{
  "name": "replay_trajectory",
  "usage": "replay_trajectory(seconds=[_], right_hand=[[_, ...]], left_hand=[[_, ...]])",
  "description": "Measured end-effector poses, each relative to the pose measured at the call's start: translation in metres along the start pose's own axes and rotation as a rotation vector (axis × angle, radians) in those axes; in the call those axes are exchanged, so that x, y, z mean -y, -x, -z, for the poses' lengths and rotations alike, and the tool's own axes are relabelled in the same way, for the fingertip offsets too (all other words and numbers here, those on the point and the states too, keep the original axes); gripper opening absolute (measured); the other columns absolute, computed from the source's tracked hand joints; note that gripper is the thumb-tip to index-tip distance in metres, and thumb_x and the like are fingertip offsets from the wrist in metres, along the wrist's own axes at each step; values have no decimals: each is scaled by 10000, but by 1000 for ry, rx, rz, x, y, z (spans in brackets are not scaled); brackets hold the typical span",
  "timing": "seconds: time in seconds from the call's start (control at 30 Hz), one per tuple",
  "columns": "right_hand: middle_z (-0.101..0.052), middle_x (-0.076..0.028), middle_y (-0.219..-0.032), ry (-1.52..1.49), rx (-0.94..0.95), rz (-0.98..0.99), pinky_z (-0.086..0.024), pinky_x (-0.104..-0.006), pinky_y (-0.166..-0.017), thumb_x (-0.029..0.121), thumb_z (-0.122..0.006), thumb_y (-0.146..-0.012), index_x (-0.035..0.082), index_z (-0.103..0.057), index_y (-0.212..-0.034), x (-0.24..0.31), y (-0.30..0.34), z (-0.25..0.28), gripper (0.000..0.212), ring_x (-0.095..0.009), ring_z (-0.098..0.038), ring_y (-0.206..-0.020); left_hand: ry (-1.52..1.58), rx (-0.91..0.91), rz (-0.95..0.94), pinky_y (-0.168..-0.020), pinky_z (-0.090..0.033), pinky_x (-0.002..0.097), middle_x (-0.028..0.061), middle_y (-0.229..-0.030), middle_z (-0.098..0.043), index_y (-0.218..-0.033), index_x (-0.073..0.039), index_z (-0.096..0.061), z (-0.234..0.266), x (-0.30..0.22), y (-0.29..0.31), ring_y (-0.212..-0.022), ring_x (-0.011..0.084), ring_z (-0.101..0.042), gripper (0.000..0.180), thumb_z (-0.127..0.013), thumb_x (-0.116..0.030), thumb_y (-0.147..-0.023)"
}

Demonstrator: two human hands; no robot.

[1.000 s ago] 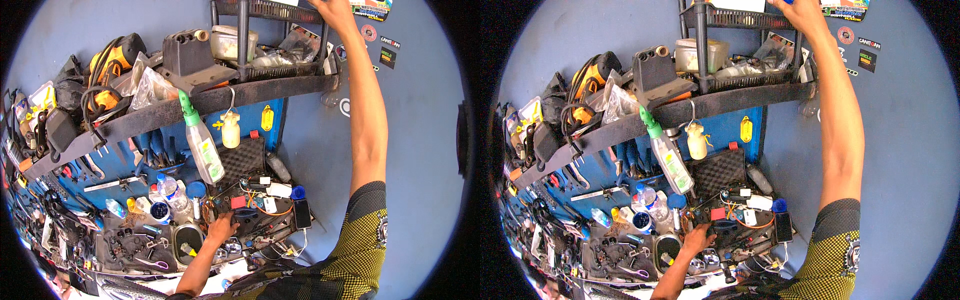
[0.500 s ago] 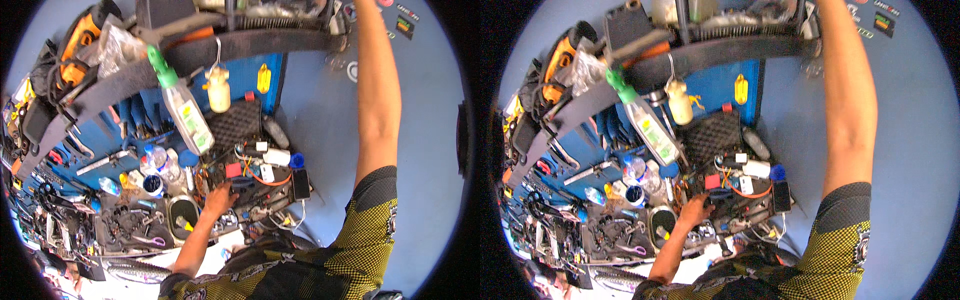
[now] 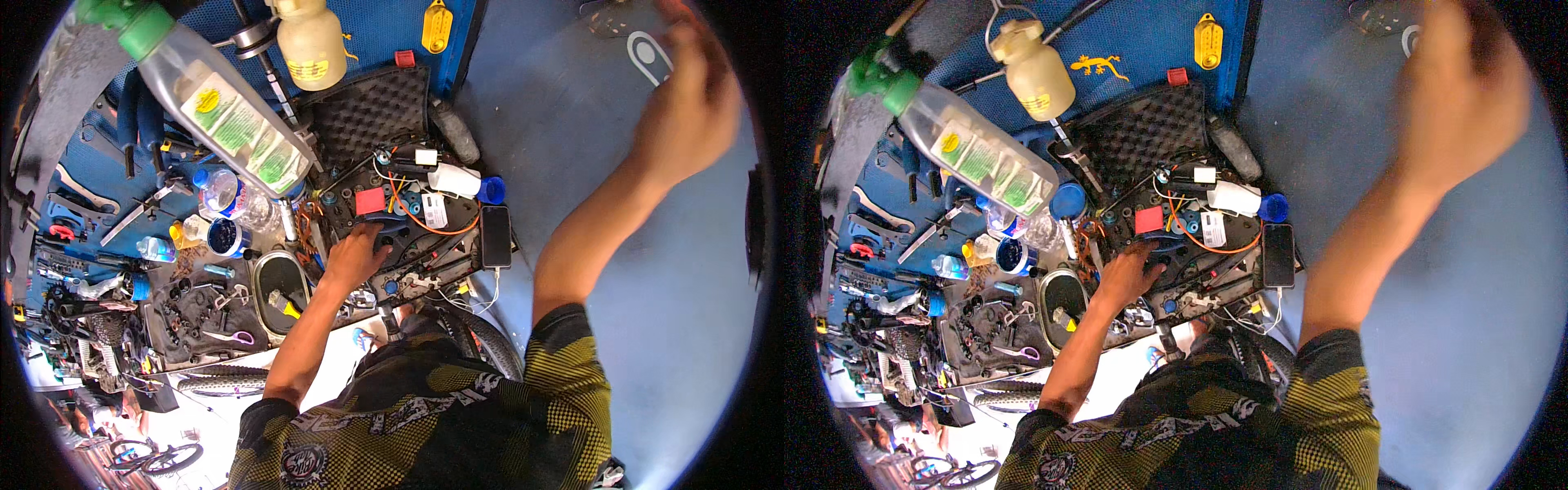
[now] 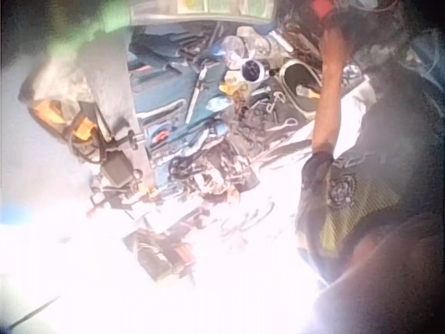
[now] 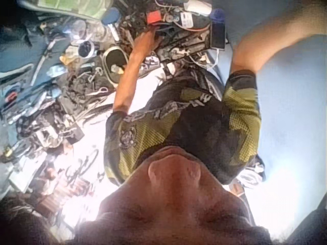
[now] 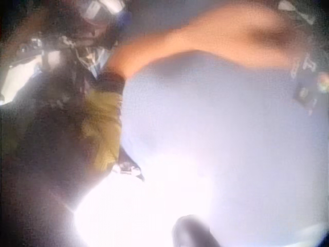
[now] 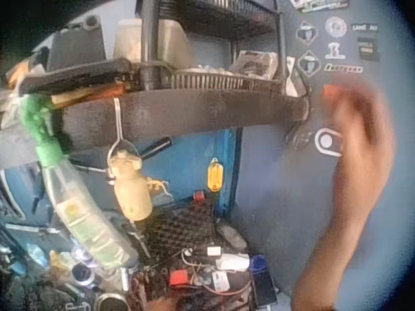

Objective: The person works at a cluttered workbench in a bicycle repair shop, handling small bicycle components. They use a brush to apply lubricant to parts, pick up and inspect various small metal pieces, and manipulate tools and parts on the bench.

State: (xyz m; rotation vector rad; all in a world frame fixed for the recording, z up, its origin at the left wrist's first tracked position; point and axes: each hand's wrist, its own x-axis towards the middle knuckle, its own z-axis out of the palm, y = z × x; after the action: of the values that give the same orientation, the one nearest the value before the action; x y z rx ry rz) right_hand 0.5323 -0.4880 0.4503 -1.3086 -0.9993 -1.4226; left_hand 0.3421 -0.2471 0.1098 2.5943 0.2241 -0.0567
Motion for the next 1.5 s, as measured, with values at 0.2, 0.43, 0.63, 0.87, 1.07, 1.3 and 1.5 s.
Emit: replay_trajectory(seconds=[0.2,0.43,0.63,0.87,1.07,1.3,1.5], right_hand=[[-761,-172,-1112,121,957,-678,-591,-476,-936,77,-749,-904,57,-742,-1255,-27,272,13,352,-398,-716,-1054],[-611,-127,-1413,437,1098,-503,-457,-496,-1059,94,-802,-825,113,-706,-1323,-23,386,24,508,-357,-517,-1372],[-650,-74,-1365,210,1058,-471,-449,-506,-1081,86,-782,-830,174,-744,-1234,3,382,35,416,-337,-554,-1359],[-606,-105,-1435,-20,1101,-414,-444,-532,-1120,282,-816,-871,181,-683,-1383,32,401,24,538,-350,-560,-1344],[-569,-165,-1464,-44,949,-631,-437,-548,-1110,442,-888,-827,114,-582,-1514,28,381,24,821,-396,-542,-1336],[-575,-211,-1454,-8,867,-749,-432,-537,-1120,406,-908,-818,69,-530,-1556,14,374,27,895,-415,-547,-1312],[-563,-233,-1454,6,844,-763,-419,-557,-1116,447,-877,-842,56,-501,-1569,11,374,28,906,-431,-547,-1300]], left_hand=[[-67,-108,-85,-867,-623,557,194,-1359,-668,-1337,-121,-701,9,-7,-46,-987,462,-757,384,-726,-281,-989],[-157,-156,-95,-865,-627,545,236,-1456,-603,-1441,-92,-616,6,-20,-141,-1010,468,-756,527,-765,-224,-954],[-233,31,-59,-970,-603,547,229,-1527,-542,-1558,-141,-496,-3,-18,-182,-1176,476,-709,727,-813,-307,-926],[-244,149,-31,-1030,-577,552,209,-1494,-564,-1535,-148,-492,4,-13,-201,-1245,461,-682,876,-913,-386,-806],[-156,199,-25,-1054,-548,530,224,-1447,-607,-1483,-129,-537,-1,0,-204,-1286,442,-657,855,-916,-470,-797],[-33,79,71,-998,-567,559,269,-1290,-727,-1495,-61,-479,-1,-16,-210,-1194,470,-708,938,-917,-508,-796],[-146,132,90,-968,-577,557,247,-1209,-764,-1483,-97,-502,-1,-25,-211,-1140,453,-737,872,-893,-514,-825]])
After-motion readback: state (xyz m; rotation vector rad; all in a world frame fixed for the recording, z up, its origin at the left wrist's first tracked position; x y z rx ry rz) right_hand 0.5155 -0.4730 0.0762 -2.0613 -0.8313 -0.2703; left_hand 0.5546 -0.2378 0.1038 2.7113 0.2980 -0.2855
